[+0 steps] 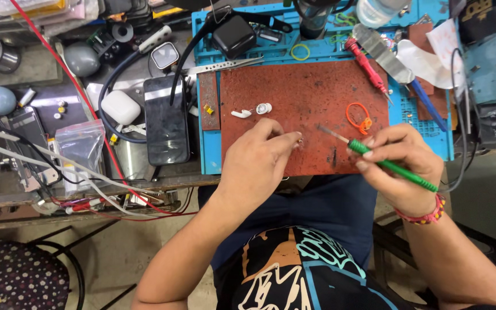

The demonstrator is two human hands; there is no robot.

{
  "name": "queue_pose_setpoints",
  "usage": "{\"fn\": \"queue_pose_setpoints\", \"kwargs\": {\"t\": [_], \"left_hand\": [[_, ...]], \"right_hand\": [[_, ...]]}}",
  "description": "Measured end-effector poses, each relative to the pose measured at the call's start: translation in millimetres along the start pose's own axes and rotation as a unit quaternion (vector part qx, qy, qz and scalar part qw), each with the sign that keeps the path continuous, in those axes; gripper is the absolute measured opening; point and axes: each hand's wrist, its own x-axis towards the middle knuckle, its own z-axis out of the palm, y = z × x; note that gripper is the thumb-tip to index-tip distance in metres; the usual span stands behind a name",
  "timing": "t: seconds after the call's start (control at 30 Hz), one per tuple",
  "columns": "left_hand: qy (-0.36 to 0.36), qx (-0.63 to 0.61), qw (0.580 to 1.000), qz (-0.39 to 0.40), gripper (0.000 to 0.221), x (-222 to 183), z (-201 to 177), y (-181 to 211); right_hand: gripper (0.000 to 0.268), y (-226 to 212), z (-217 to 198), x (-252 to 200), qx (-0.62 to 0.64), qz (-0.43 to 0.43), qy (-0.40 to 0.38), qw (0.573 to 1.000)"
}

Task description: The person uses a soldering iron to work on small electronics components on a workbench, handling wires and parts by hand.

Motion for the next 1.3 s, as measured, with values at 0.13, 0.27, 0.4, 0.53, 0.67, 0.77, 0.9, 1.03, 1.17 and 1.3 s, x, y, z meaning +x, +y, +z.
{"fn": "queue_pose_setpoints", "kwargs": {"t": [0.13,0.27,0.4,0.53,0.67,0.77,0.9,1.03,1.17,1.3], "left_hand": [[-0.011,0.028,0.999,0.021,0.018,2.1,0.5,-0.3],[-0.019,0.044,0.998,0.034,0.021,1.1,0.4,0.8],[-0.03,0.029,0.999,0.028,0.019,1.7,-1.3,-0.3],[-0.031,0.026,0.999,0.027,0.018,0.8,-0.8,-0.4],[-0.025,0.027,0.999,0.03,0.019,-0.5,0.0,-0.7],[-0.023,0.028,0.999,0.028,0.017,-0.7,0.8,-0.7],[-0.023,0.031,0.999,0.026,0.018,-1.8,0.9,-0.7],[-0.023,0.032,0.999,0.027,0.018,-2.1,1.6,-1.4],[-0.019,0.03,0.999,0.026,0.018,-2.7,2.9,-1.6],[-0.02,0.041,0.999,0.026,0.019,-3.8,3.3,-1.3]], "right_hand": [[0.025,4.1,1.3,-4.6,0.004,0.014,-0.014,1.0],[0.025,3.3,2.2,-3.7,-0.031,-0.005,-0.023,0.999],[0.025,2.1,4.0,-0.1,-0.046,-0.023,-0.03,0.998],[0.026,2.9,5.2,0.1,-0.046,-0.027,-0.032,0.998],[0.026,3.6,4.9,-1.1,-0.062,-0.029,-0.038,0.997],[0.027,4.4,4.2,-1.2,-0.061,-0.033,-0.039,0.997],[0.027,6.0,5.3,-1.8,-0.059,-0.045,-0.036,0.997],[0.028,6.2,5.4,-2.3,-0.067,-0.046,-0.041,0.996],[0.025,7.0,6.4,-3.0,-0.064,-0.068,-0.048,0.994],[0.023,8.8,3.7,-4.4,-0.051,-0.081,-0.067,0.993]]}}
